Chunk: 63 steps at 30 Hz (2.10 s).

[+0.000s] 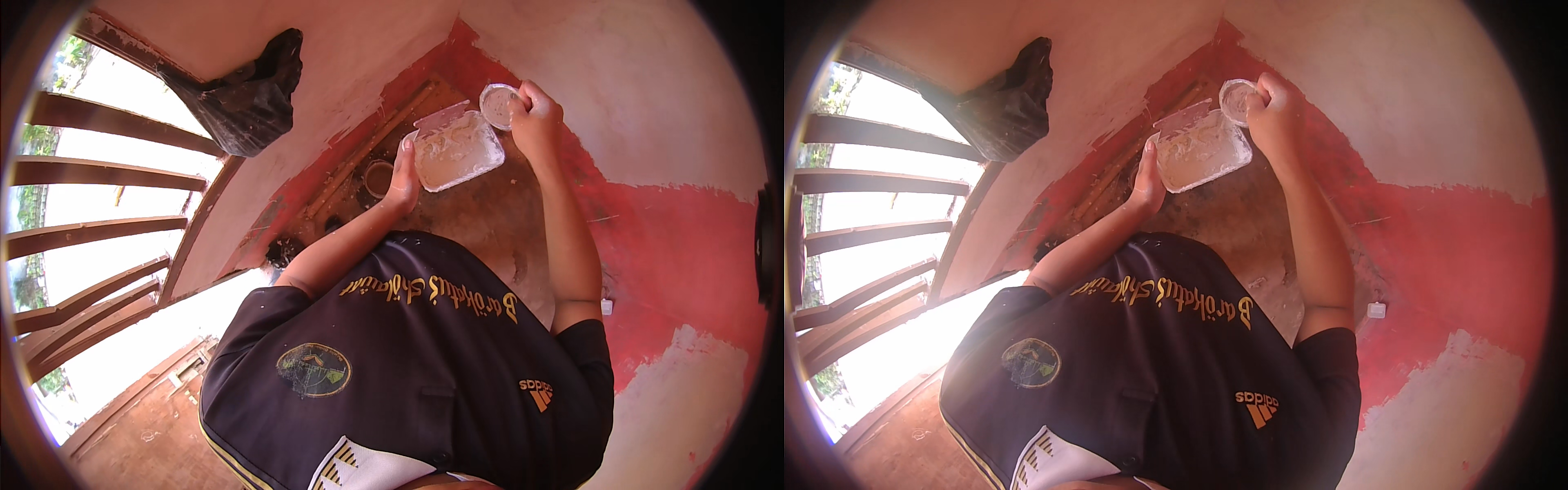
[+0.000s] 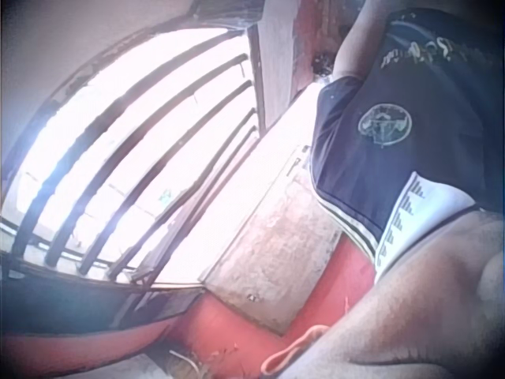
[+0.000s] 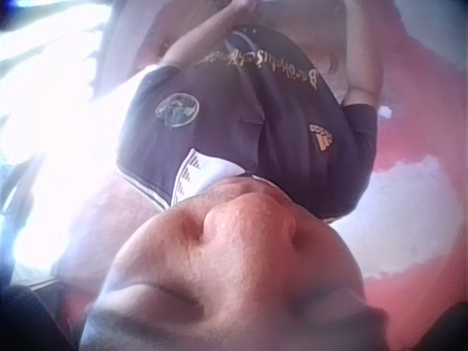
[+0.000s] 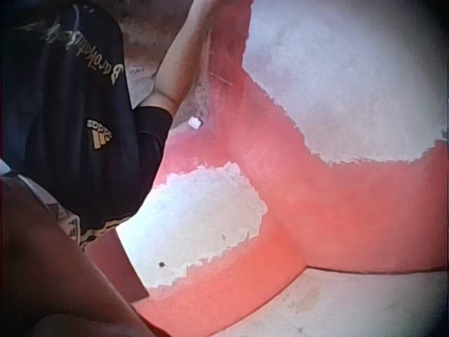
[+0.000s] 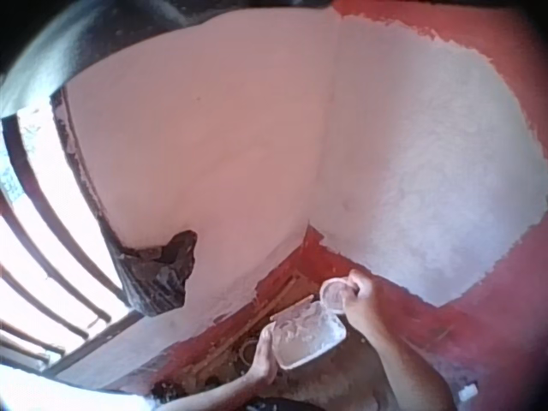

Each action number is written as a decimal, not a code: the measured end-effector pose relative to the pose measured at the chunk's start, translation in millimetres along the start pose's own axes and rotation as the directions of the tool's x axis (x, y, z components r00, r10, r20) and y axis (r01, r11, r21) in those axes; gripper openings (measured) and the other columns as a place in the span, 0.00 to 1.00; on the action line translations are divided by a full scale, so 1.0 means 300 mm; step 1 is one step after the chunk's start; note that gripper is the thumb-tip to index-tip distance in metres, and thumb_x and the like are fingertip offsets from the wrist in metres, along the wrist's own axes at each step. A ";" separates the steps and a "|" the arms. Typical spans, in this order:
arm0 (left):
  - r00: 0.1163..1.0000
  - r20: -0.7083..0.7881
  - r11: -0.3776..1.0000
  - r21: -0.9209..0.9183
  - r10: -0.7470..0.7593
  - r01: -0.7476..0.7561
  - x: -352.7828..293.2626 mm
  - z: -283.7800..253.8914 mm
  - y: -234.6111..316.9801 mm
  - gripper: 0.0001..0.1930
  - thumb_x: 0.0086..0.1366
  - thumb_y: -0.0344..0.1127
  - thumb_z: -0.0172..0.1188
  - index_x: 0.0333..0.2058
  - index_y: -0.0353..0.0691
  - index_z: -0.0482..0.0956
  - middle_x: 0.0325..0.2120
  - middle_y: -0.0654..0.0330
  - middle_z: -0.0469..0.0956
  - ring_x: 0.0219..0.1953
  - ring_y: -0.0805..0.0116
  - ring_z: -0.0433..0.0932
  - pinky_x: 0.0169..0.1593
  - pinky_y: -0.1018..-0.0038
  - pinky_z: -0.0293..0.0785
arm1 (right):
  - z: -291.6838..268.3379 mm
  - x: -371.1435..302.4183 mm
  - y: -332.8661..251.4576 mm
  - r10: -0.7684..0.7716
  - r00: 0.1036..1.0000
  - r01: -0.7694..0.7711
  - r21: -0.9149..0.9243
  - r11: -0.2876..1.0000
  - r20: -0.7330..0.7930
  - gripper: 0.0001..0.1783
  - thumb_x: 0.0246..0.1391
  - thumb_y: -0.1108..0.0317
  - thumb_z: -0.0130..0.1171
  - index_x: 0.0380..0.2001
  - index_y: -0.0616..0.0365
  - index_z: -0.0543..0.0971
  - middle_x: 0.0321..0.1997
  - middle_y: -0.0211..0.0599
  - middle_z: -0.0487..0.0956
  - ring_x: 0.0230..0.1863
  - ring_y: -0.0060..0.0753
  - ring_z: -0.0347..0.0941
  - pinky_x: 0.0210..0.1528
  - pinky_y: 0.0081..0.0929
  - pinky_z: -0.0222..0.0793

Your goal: The person mixes a white substance with water in a container and then applies the paste to a wall using a putty knife.

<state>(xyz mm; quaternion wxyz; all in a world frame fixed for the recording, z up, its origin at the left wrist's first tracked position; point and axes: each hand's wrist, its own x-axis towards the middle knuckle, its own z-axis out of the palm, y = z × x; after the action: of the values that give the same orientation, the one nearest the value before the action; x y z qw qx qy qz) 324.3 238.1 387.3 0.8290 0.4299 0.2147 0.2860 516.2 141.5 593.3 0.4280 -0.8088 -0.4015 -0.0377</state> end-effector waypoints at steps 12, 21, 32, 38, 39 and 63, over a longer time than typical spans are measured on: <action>1.000 -0.013 0.999 -0.043 -0.018 0.017 -0.004 0.008 0.001 0.31 0.81 0.56 0.35 0.67 0.35 0.61 0.65 0.56 0.65 0.69 0.64 0.59 0.73 0.68 0.50 | 0.007 -0.018 -0.115 0.152 0.982 -0.137 -0.122 0.983 0.117 0.13 0.53 0.74 0.58 0.25 0.60 0.63 0.20 0.39 0.58 0.24 0.36 0.55 0.29 0.36 0.61; 0.998 -0.026 0.998 -0.034 -0.052 0.051 0.011 -0.017 -0.025 0.31 0.81 0.56 0.35 0.68 0.35 0.60 0.66 0.55 0.64 0.69 0.64 0.59 0.73 0.68 0.50 | 0.032 -0.004 -0.069 0.056 0.994 -0.059 0.030 0.998 0.096 0.13 0.52 0.75 0.57 0.24 0.60 0.62 0.20 0.39 0.57 0.24 0.35 0.52 0.28 0.36 0.60; 0.994 0.000 0.985 -0.130 -0.112 0.111 0.013 0.006 0.009 0.33 0.80 0.57 0.35 0.69 0.35 0.58 0.68 0.56 0.63 0.69 0.63 0.62 0.72 0.67 0.55 | 0.009 0.028 -0.034 0.053 0.997 -0.051 -0.042 0.998 0.047 0.13 0.53 0.74 0.57 0.25 0.60 0.63 0.20 0.38 0.58 0.25 0.34 0.53 0.29 0.33 0.61; 0.996 0.016 0.992 -0.079 -0.093 0.094 0.024 -0.009 -0.004 0.34 0.80 0.58 0.35 0.70 0.35 0.57 0.68 0.55 0.62 0.71 0.63 0.59 0.73 0.67 0.52 | 0.007 -0.002 -0.136 0.133 0.983 -0.118 -0.113 0.987 0.127 0.10 0.53 0.73 0.59 0.25 0.62 0.68 0.20 0.47 0.66 0.23 0.43 0.62 0.31 0.40 0.64; 0.995 0.022 0.991 -0.086 -0.098 0.099 0.024 -0.008 -0.005 0.34 0.80 0.58 0.34 0.70 0.35 0.57 0.68 0.55 0.62 0.71 0.63 0.58 0.73 0.67 0.51 | 0.014 -0.005 -0.135 0.135 0.983 -0.121 -0.114 0.986 0.124 0.10 0.53 0.73 0.59 0.25 0.62 0.68 0.20 0.47 0.66 0.23 0.43 0.62 0.31 0.40 0.64; 0.992 0.013 0.981 -0.148 -0.129 0.130 0.046 0.007 -0.004 0.33 0.81 0.57 0.33 0.69 0.36 0.59 0.65 0.54 0.68 0.66 0.64 0.66 0.71 0.66 0.58 | 0.104 -0.047 -0.198 -0.044 0.990 0.031 0.093 0.995 0.132 0.07 0.51 0.75 0.57 0.24 0.63 0.68 0.19 0.51 0.66 0.20 0.52 0.62 0.26 0.40 0.64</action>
<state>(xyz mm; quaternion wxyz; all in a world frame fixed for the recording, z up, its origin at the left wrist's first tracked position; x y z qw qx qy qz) 336.4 245.4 385.9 0.8759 0.3528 0.2188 0.2459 457.5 173.7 607.2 0.4356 -0.7816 -0.4458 0.0270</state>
